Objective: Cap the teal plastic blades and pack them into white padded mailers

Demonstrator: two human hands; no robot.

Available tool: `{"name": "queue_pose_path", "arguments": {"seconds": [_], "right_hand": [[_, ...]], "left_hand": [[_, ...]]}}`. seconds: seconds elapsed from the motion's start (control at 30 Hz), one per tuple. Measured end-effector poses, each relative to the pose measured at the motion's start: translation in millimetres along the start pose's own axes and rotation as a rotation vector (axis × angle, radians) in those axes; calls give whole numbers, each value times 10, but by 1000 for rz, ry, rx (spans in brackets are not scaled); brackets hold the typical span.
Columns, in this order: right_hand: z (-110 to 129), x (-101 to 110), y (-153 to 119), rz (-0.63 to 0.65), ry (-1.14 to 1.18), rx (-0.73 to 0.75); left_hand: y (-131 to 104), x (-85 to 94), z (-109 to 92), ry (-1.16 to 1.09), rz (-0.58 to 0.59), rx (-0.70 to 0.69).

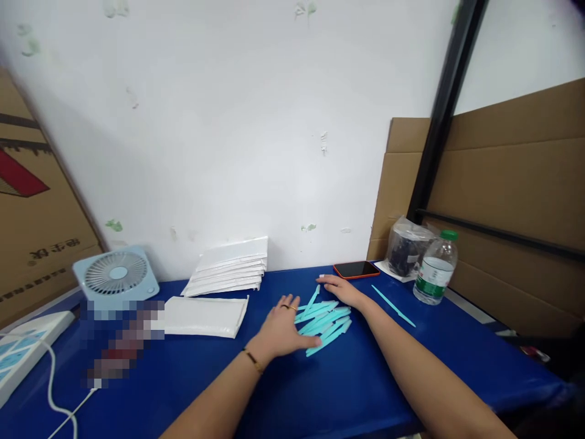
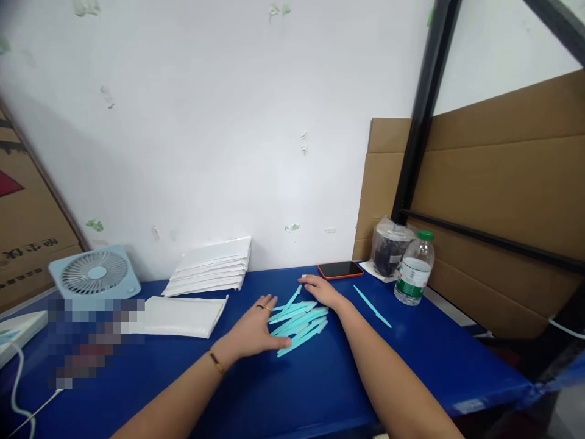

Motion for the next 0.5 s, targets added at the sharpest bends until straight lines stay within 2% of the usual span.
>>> {"name": "queue_pose_path", "arguments": {"seconds": [0.07, 0.13, 0.27, 0.37, 0.43, 0.5], "right_hand": [[76, -96, -5, 67, -23, 92], [131, -158, -67, 146, -21, 146], [215, -286, -270, 362, 31, 112], [331, -413, -412, 507, 28, 118], [381, -459, -440, 530, 36, 126], [377, -464, -411, 495, 51, 114]], "left_hand": [[134, -132, -145, 31, 13, -17], [172, -169, -210, 47, -4, -57], [-27, -102, -222, 17, 6, -193], [-192, -10, -191, -44, 28, -243], [-195, 19, -159, -105, 60, -241], [-97, 25, -85, -172, 77, -196]]}}
Point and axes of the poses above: each hand's wrist, its own y-axis towards the middle knuckle, its own x-axis out of the back of the hand, z = x × y, the point moved 9 cm from there along y, towards the middle knuckle, and after that the axes turned 5 degrees about -x, right-handed, at the moved point
